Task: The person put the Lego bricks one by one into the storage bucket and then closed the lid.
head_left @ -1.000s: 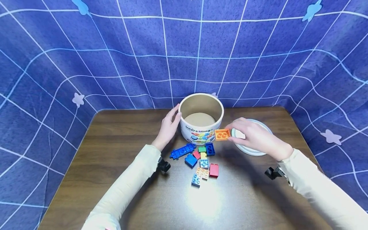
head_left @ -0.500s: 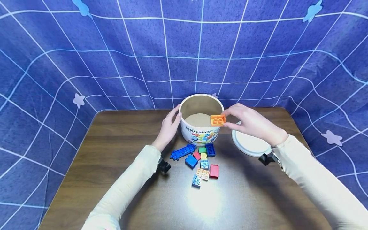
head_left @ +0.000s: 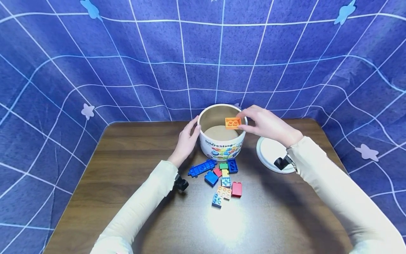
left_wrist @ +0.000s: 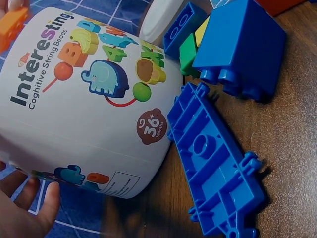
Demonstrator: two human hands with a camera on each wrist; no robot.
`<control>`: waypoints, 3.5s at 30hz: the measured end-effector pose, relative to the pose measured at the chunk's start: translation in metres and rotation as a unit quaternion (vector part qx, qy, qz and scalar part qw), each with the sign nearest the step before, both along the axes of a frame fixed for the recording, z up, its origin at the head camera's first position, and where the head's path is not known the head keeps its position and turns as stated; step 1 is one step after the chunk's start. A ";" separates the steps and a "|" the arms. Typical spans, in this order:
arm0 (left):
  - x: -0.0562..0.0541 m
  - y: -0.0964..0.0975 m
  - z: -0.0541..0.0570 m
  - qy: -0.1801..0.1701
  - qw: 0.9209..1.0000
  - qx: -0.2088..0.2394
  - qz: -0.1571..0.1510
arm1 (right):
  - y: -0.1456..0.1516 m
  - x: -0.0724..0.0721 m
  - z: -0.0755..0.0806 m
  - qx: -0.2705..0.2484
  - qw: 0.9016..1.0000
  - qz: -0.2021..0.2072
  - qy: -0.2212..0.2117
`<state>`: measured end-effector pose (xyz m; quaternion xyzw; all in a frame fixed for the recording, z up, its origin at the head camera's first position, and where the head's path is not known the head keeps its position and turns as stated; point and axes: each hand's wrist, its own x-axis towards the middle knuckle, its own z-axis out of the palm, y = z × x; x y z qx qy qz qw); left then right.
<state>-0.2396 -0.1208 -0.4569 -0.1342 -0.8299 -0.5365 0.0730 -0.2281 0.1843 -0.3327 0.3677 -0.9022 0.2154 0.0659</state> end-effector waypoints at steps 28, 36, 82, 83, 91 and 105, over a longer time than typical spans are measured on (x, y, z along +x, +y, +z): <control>0.002 0.002 0.002 0.003 1.000 -0.007 0.004 | -0.040 -0.053 -0.017 0.031 0.998 -0.022 -0.040; 0.001 0.003 0.001 0.009 1.000 -0.007 0.006 | -0.041 -0.056 -0.022 0.032 0.998 -0.025 -0.045; 0.001 0.000 0.000 0.006 1.000 -0.001 0.002 | -0.006 0.012 -0.014 -0.009 1.000 0.018 -0.019; 0.001 0.000 0.000 0.006 1.000 0.002 0.001 | -0.005 0.015 -0.015 -0.010 1.000 0.018 -0.018; 0.001 0.001 0.001 0.006 1.000 0.004 0.001 | 0.004 0.035 -0.019 -0.011 1.000 0.020 -0.011; 0.001 0.001 0.000 0.005 1.000 0.000 0.005 | 0.014 0.063 -0.038 -0.028 0.999 0.032 0.009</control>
